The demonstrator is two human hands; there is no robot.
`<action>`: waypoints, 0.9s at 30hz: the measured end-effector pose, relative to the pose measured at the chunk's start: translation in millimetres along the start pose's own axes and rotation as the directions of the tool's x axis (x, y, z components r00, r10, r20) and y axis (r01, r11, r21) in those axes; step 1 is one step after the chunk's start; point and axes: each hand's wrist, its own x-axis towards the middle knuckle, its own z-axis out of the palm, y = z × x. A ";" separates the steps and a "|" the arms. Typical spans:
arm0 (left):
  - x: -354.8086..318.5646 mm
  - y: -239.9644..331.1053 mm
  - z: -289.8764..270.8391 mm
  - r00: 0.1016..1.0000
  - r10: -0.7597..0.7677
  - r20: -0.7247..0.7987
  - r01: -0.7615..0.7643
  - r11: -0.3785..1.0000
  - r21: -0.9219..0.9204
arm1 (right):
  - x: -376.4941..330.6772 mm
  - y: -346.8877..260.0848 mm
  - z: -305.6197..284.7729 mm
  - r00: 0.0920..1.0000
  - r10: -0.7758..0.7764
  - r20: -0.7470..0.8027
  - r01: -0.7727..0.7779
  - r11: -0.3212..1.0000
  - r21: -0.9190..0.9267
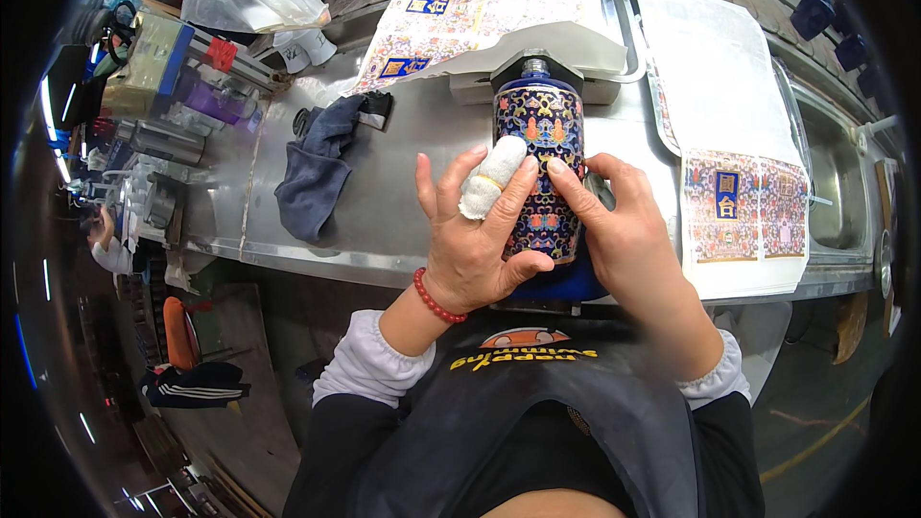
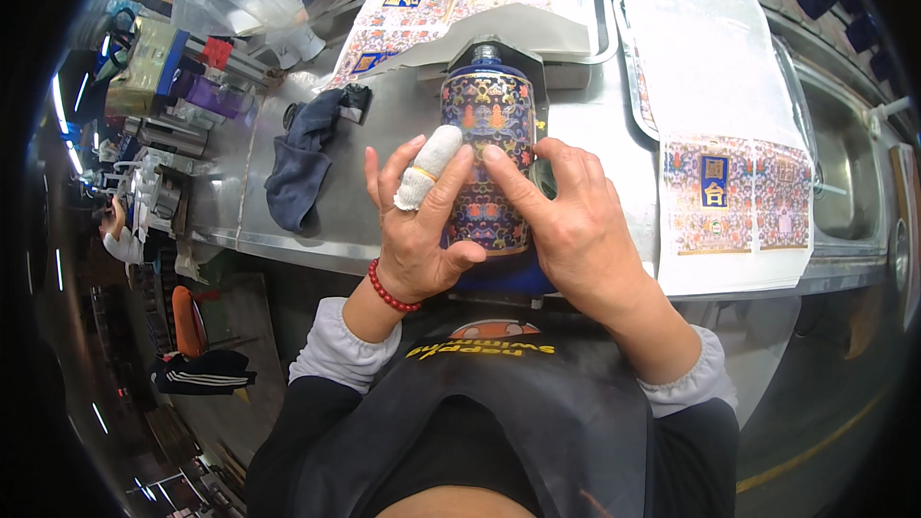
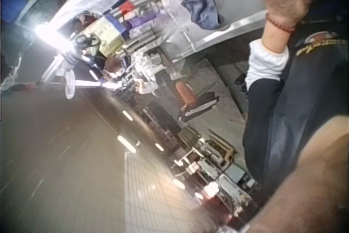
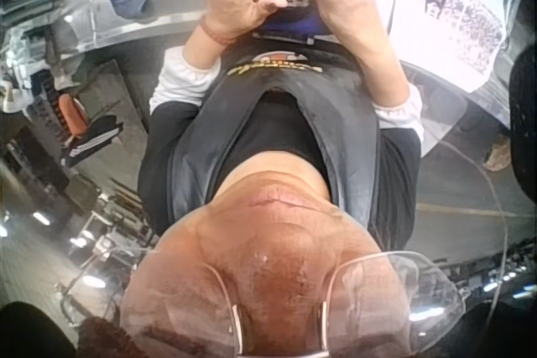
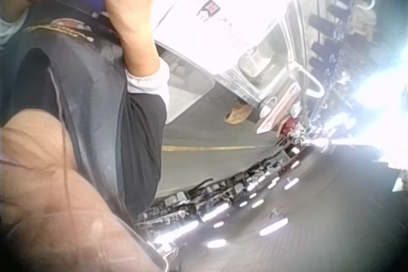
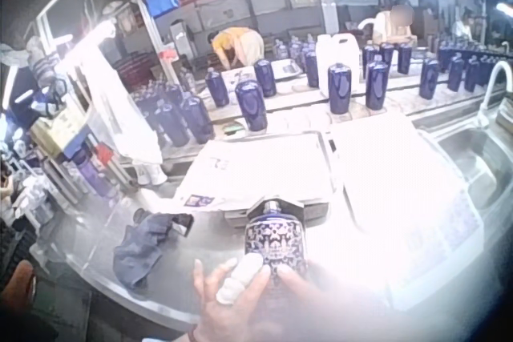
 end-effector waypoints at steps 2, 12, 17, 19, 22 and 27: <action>-0.3 -0.2 1.0 1.000 0.005 -0.006 -0.005 1.000 0.013 | -0.2 -1.1 -0.9 1.000 0.009 0.012 -0.009 1.000 -0.003; -0.9 -1.3 4.3 1.000 0.004 -0.011 -0.005 0.999 -0.045 | 0.0 -1.1 -1.6 0.999 0.034 0.008 -0.034 0.999 0.032; 0.2 -2.6 3.8 1.000 0.020 -0.004 -0.020 0.999 -0.026 | 0.3 -1.3 -1.0 0.999 0.033 0.014 -0.033 0.999 0.015; 0.8 -2.9 3.2 0.999 0.034 0.004 -0.034 0.999 0.003 | 0.9 -0.7 -0.7 1.000 0.029 0.008 -0.029 0.999 0.019; 2.0 -2.5 3.1 1.000 0.017 -0.010 -0.018 0.999 -0.049 | 2.1 1.8 -1.2 1.000 0.012 -0.001 -0.012 0.999 0.038; 6.1 -7.4 -1.7 0.999 0.033 -0.033 -0.035 0.997 -0.068 | 2.9 5.3 -3.5 0.999 0.035 0.005 -0.035 0.996 0.082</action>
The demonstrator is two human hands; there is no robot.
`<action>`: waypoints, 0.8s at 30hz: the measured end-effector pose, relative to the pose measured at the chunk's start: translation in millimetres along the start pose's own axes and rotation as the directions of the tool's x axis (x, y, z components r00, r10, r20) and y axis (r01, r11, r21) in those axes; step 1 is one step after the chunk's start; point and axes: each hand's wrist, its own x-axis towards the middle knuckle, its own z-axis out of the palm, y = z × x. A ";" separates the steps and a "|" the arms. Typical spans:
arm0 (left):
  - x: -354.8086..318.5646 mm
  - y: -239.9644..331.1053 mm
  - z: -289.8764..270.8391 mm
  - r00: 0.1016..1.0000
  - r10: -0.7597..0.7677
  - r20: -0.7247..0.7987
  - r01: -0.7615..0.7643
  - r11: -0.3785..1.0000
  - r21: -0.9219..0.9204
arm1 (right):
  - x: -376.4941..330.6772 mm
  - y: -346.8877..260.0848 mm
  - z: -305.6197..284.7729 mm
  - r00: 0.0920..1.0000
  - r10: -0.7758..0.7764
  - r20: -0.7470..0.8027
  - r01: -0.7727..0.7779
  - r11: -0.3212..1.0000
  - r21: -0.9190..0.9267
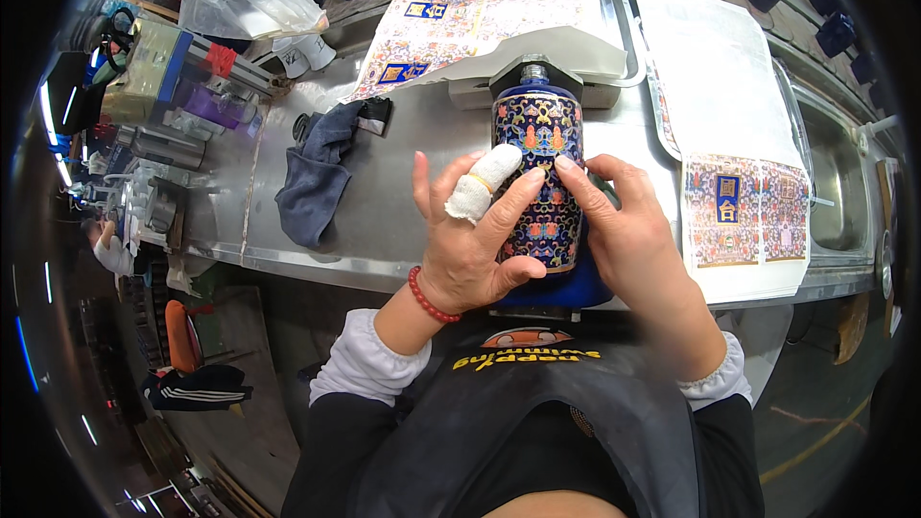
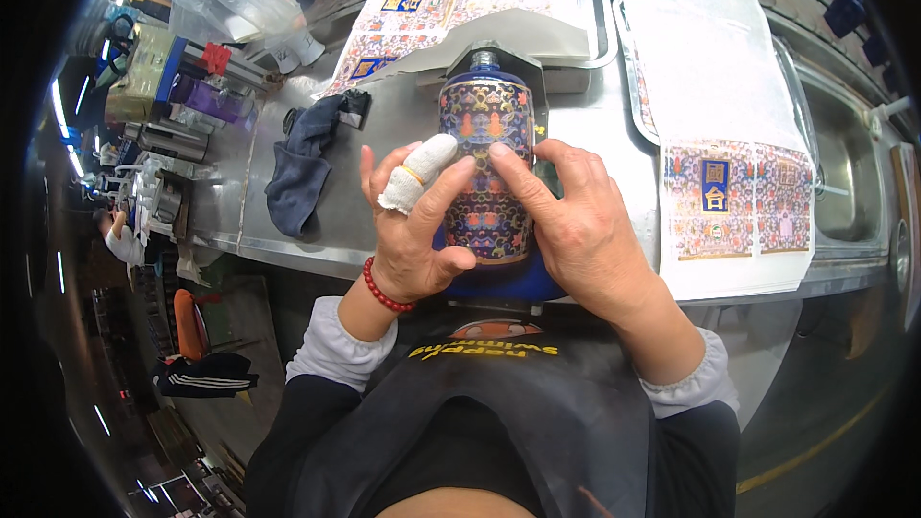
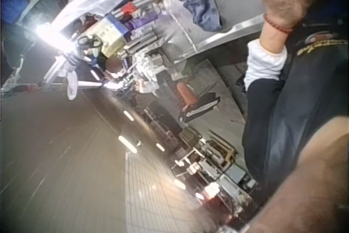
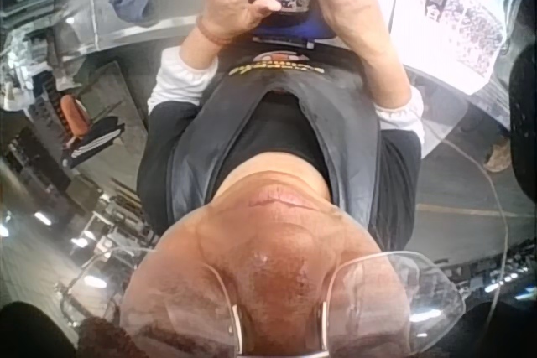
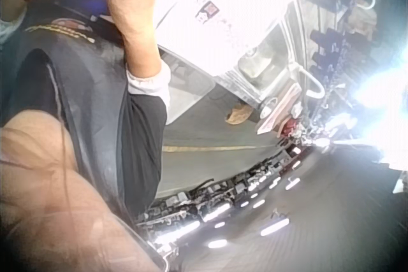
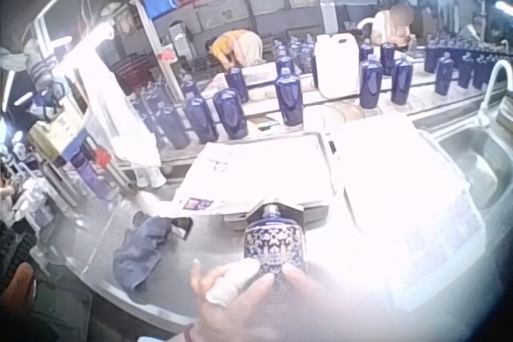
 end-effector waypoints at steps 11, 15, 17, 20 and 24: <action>10.6 -1.0 -2.3 1.000 0.015 0.014 -0.015 1.000 0.024 | 3.8 2.0 0.6 0.999 -0.043 -0.024 0.042 0.998 -0.049; 11.4 -2.9 -1.7 1.000 0.015 0.010 -0.015 1.000 0.005 | 5.0 2.6 -0.8 0.998 -0.058 -0.010 0.058 0.996 -0.071; 11.7 -3.5 -0.8 1.000 0.018 0.007 -0.018 1.000 0.000 | 6.4 3.3 -0.9 0.998 -0.059 -0.008 0.059 0.995 -0.081; 10.9 -5.0 -0.4 1.000 0.025 0.006 -0.025 1.000 -0.012 | 7.9 3.0 -0.8 0.998 -0.059 -0.013 0.057 0.995 -0.084; 8.5 -9.6 0.0 0.999 0.000 -0.033 -0.003 0.996 -0.087 | 7.9 0.6 -1.5 0.997 -0.070 -0.038 0.068 0.996 -0.062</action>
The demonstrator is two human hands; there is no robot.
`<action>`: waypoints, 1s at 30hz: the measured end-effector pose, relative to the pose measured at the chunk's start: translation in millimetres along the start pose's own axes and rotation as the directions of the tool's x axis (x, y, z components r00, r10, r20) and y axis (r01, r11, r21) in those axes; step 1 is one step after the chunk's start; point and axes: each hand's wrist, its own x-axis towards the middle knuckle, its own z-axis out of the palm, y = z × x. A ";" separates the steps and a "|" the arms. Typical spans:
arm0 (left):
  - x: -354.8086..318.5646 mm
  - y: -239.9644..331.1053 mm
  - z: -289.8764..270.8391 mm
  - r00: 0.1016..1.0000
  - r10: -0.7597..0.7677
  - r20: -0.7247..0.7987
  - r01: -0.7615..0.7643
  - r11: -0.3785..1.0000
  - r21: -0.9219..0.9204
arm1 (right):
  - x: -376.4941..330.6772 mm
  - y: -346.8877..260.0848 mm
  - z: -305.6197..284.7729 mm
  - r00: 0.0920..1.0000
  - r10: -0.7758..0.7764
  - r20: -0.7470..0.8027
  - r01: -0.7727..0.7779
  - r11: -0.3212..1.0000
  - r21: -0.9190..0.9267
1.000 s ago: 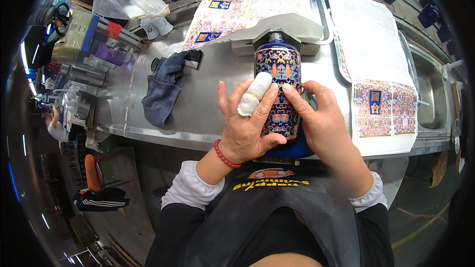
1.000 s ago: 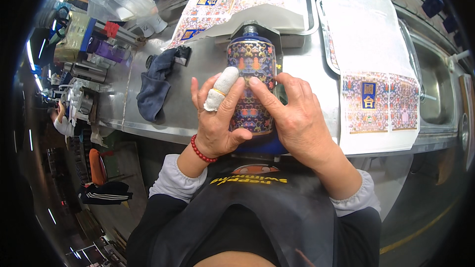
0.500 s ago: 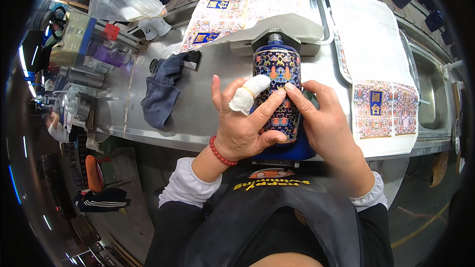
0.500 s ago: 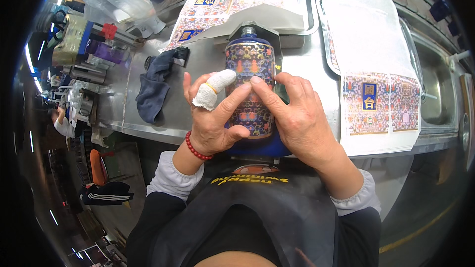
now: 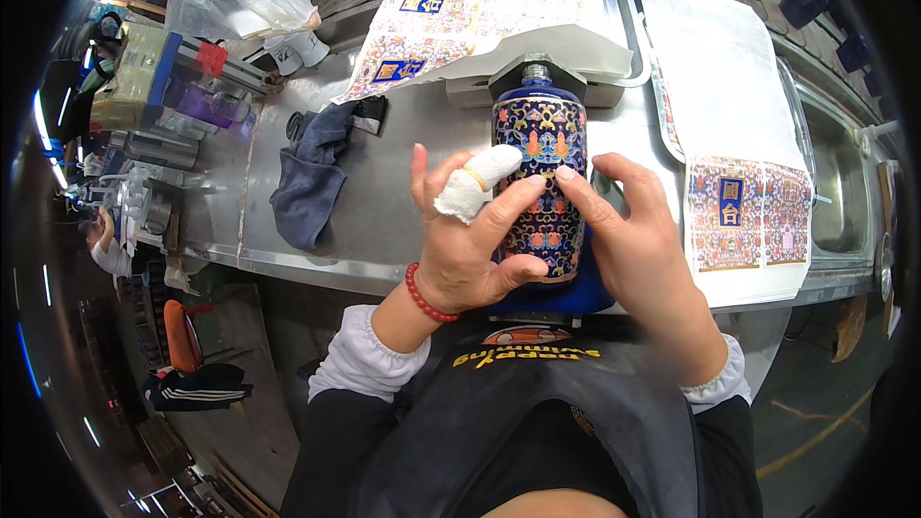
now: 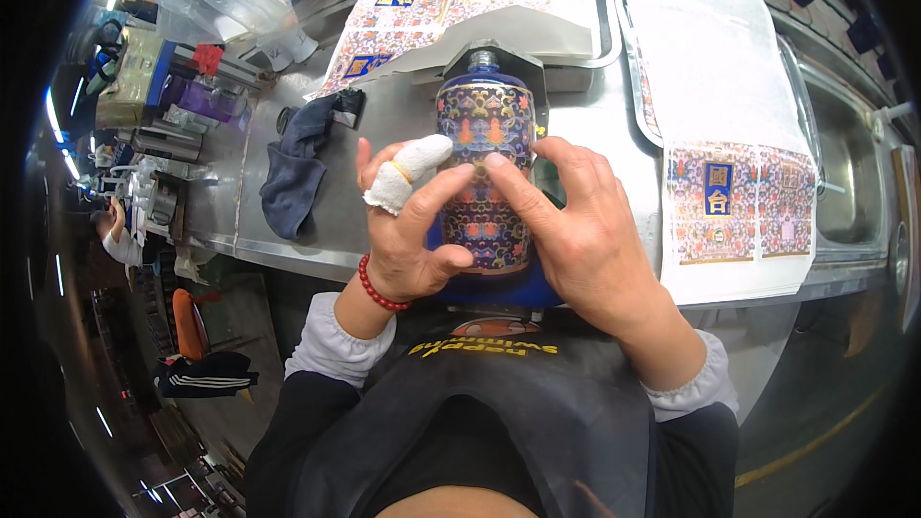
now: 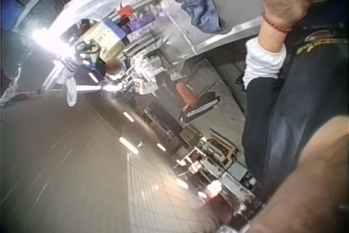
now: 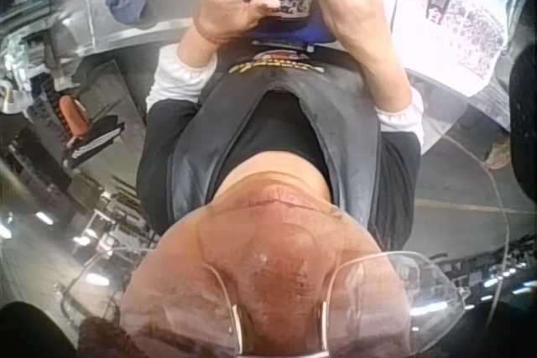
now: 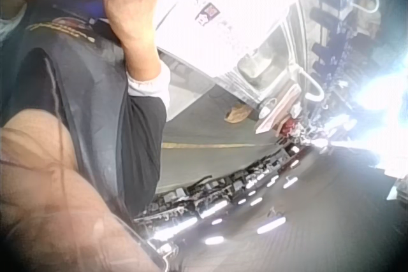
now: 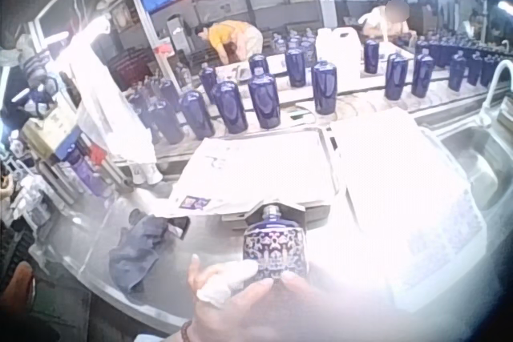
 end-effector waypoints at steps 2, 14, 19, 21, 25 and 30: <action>-1.4 -2.1 1.7 1.000 -0.013 -0.025 0.013 0.999 -0.032 | 0.5 -1.1 -0.2 1.000 -0.004 -0.005 0.004 1.000 0.005; 3.5 -0.4 1.4 1.000 0.002 -0.014 -0.002 1.000 -0.014 | 2.0 -1.0 -0.7 1.000 0.024 -0.005 -0.024 0.999 0.027; 7.2 2.0 0.6 0.999 0.035 -0.004 -0.035 0.999 0.037 | 6.3 1.2 2.7 0.999 0.010 -0.043 -0.008 0.999 0.054; 7.5 1.9 0.7 0.999 0.033 -0.003 -0.033 0.999 0.039 | 12.4 4.0 2.6 0.992 0.111 -0.057 -0.099 0.977 0.187; 6.6 0.8 0.2 1.000 0.028 -0.007 -0.028 1.000 0.006 | 29.4 14.9 -1.4 0.978 0.206 -0.018 -0.188 0.926 0.327; 4.1 -0.2 1.8 1.000 -0.014 -0.020 0.012 0.998 -0.060 | 42.5 23.0 1.6 0.971 0.240 0.018 -0.222 0.864 0.452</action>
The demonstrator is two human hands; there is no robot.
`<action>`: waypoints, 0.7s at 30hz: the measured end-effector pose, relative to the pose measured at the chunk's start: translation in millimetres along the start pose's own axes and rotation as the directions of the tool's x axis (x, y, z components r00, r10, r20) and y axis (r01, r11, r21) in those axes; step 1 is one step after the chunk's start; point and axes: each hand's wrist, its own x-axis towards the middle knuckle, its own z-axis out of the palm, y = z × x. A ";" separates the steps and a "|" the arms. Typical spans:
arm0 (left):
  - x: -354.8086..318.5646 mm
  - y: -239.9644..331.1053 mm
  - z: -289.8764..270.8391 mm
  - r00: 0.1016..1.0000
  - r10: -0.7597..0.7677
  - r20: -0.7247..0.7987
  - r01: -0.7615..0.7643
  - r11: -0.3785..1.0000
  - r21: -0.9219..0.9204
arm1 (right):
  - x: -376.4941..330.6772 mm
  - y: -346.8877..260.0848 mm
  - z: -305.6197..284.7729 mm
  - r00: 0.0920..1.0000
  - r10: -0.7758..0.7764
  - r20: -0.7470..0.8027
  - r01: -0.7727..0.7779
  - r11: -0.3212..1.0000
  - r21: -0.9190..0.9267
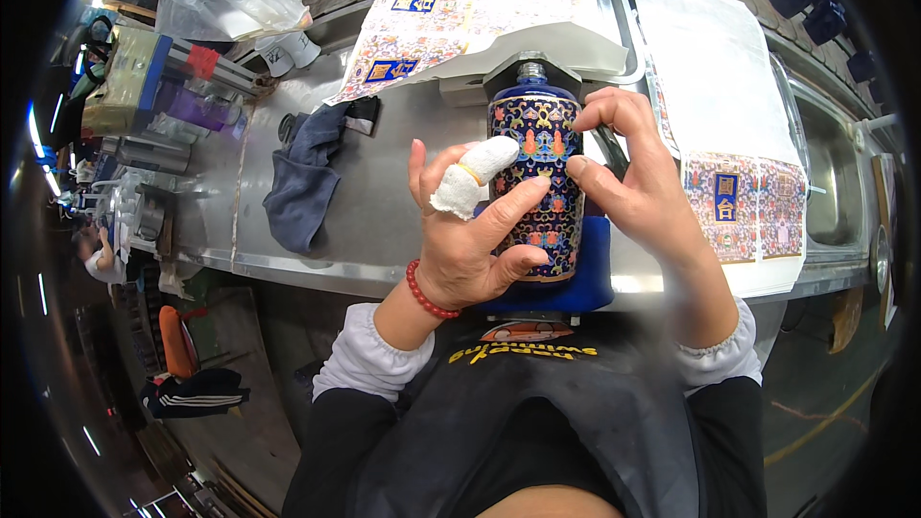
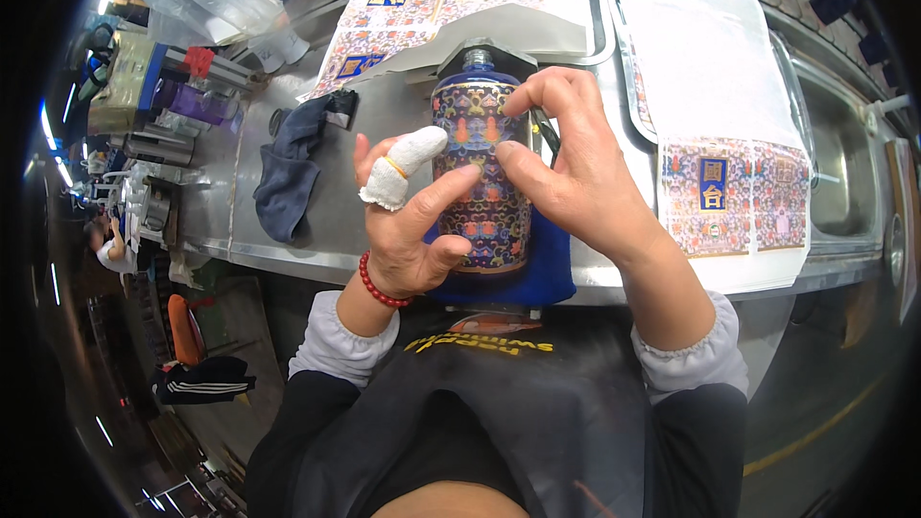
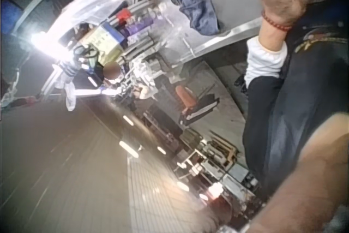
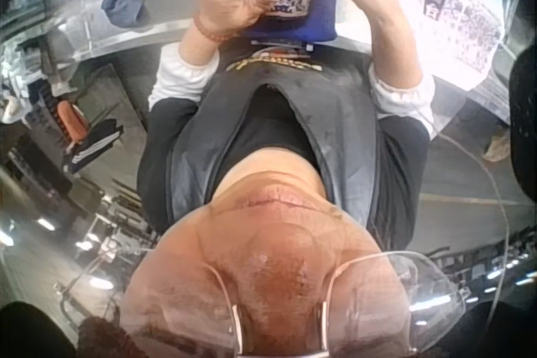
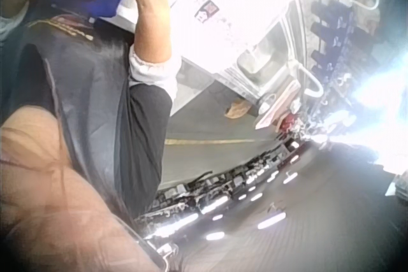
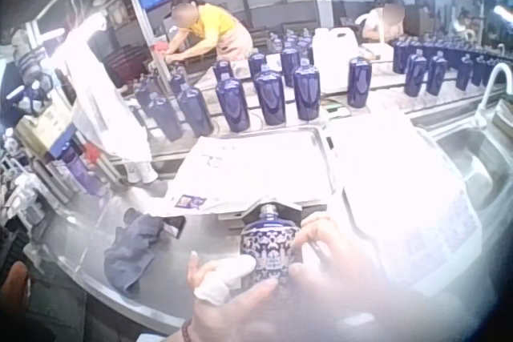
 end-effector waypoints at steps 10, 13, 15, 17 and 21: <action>-1.9 -3.6 3.7 1.000 0.028 -0.003 -0.028 1.000 0.007 | 2.5 5.3 12.3 0.999 0.041 -0.014 -0.041 0.998 -0.056; -1.5 -4.1 5.2 0.999 0.032 -0.009 -0.032 0.999 0.005 | 2.1 3.8 10.9 0.994 0.106 0.016 -0.105 0.992 -0.065; -1.3 -4.5 5.7 0.999 0.036 -0.011 -0.036 0.999 0.004 | 2.0 2.7 11.0 0.993 0.119 0.018 -0.117 0.991 -0.063; -1.4 -4.7 5.9 0.999 0.039 -0.010 -0.039 0.999 0.008 | 2.1 1.9 11.3 0.992 0.129 0.015 -0.127 0.990 -0.063; -1.9 -5.3 5.8 0.999 0.043 -0.002 -0.043 0.999 0.011 | 2.4 1.5 11.2 0.990 0.140 0.018 -0.139 0.989 -0.060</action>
